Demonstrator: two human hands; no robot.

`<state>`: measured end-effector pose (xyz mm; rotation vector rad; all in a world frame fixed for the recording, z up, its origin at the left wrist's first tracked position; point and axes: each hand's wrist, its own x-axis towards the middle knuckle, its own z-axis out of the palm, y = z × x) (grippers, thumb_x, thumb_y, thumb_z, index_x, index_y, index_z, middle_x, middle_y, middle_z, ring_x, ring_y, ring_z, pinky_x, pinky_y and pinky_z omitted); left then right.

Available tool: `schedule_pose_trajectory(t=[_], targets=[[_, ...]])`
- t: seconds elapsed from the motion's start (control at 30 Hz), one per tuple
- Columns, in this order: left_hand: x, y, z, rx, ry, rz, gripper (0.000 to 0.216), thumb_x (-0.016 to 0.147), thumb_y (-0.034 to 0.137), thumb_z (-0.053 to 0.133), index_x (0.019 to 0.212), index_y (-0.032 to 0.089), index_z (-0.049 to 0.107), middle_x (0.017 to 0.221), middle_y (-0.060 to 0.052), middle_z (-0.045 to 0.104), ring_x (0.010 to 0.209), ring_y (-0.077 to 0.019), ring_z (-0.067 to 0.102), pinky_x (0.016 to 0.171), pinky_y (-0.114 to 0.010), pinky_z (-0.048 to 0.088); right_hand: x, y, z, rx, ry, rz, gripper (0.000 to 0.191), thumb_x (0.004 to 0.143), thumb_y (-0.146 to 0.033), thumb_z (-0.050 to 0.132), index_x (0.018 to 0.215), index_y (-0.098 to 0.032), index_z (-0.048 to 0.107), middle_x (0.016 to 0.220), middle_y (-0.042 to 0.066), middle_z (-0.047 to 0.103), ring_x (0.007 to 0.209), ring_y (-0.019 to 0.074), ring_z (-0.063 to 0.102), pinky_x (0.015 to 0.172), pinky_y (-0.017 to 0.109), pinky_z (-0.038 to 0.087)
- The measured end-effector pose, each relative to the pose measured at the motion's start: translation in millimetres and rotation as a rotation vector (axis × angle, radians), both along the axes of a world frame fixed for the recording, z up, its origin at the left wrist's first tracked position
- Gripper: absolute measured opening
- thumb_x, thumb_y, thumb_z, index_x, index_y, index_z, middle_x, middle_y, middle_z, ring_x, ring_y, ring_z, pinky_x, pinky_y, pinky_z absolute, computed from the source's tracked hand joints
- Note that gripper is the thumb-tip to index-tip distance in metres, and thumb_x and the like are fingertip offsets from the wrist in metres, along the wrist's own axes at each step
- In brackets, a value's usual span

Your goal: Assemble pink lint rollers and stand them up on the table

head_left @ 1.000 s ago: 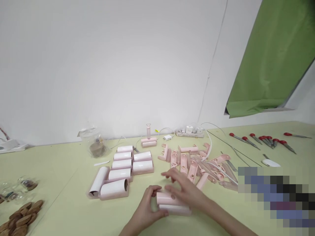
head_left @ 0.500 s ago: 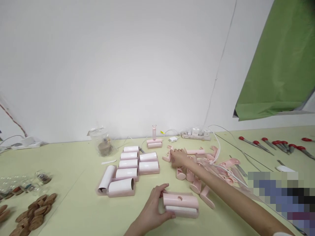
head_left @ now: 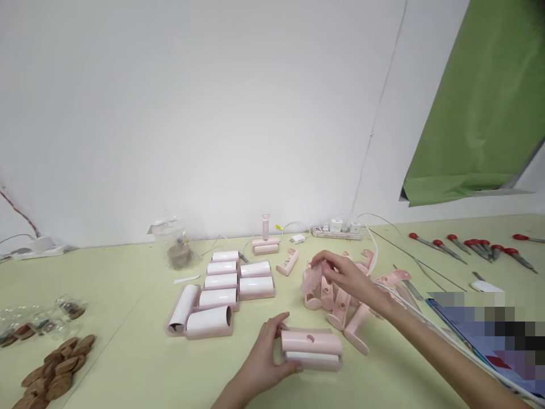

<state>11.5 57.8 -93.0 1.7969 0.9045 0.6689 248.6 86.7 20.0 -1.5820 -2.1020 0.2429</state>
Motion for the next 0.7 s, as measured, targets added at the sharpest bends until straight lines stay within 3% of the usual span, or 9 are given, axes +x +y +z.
schedule_pose_trajectory(t=[0.1, 0.2, 0.4, 0.7], targets=[[0, 1, 0.7, 0.012, 0.025, 0.012, 0.070, 0.061, 0.021, 0.067, 0.123, 0.022, 0.034, 0.113, -0.005, 0.043, 0.106, -0.0190, 0.040, 0.096, -0.032, 0.031, -4, -36, 4.7, -0.016, 0.107, 0.178, 0.025, 0.080, -0.018, 0.031, 0.087, -0.018, 0.055, 0.080, 0.001, 0.057, 0.069, 0.0126, 0.053, 0.059, 0.020, 0.039], [0, 2, 1.9, 0.057, 0.054, 0.007, 0.060, 0.062, 0.023, 0.067, 0.116, 0.022, 0.041, 0.114, -0.004, 0.043, 0.108, -0.0190, 0.038, 0.096, -0.031, 0.031, -11, -56, 1.0, 0.021, 0.086, 0.257, 0.023, 0.078, -0.016, 0.034, 0.087, -0.018, 0.054, 0.082, 0.002, 0.056, 0.072, 0.0140, 0.051, 0.062, 0.022, 0.038], [0, 2, 1.6, 0.072, 0.063, -0.001, 0.058, 0.063, 0.025, 0.068, 0.115, 0.023, 0.042, 0.114, -0.003, 0.044, 0.109, -0.0189, 0.038, 0.096, -0.031, 0.031, -19, -60, -0.9, 0.133, -0.019, 0.314, 0.025, 0.078, -0.012, 0.029, 0.085, -0.018, 0.052, 0.077, 0.003, 0.054, 0.068, 0.0136, 0.049, 0.060, 0.023, 0.036], [1, 2, 2.3, 0.082, 0.060, -0.013, 0.055, 0.064, 0.028, 0.068, 0.113, 0.023, 0.043, 0.112, -0.003, 0.044, 0.107, -0.0194, 0.039, 0.095, -0.032, 0.033, -30, -60, 16.1, 0.081, -0.170, 0.382, 0.026, 0.074, -0.006, 0.032, 0.085, -0.016, 0.053, 0.078, 0.002, 0.053, 0.070, 0.0136, 0.048, 0.057, 0.021, 0.032]])
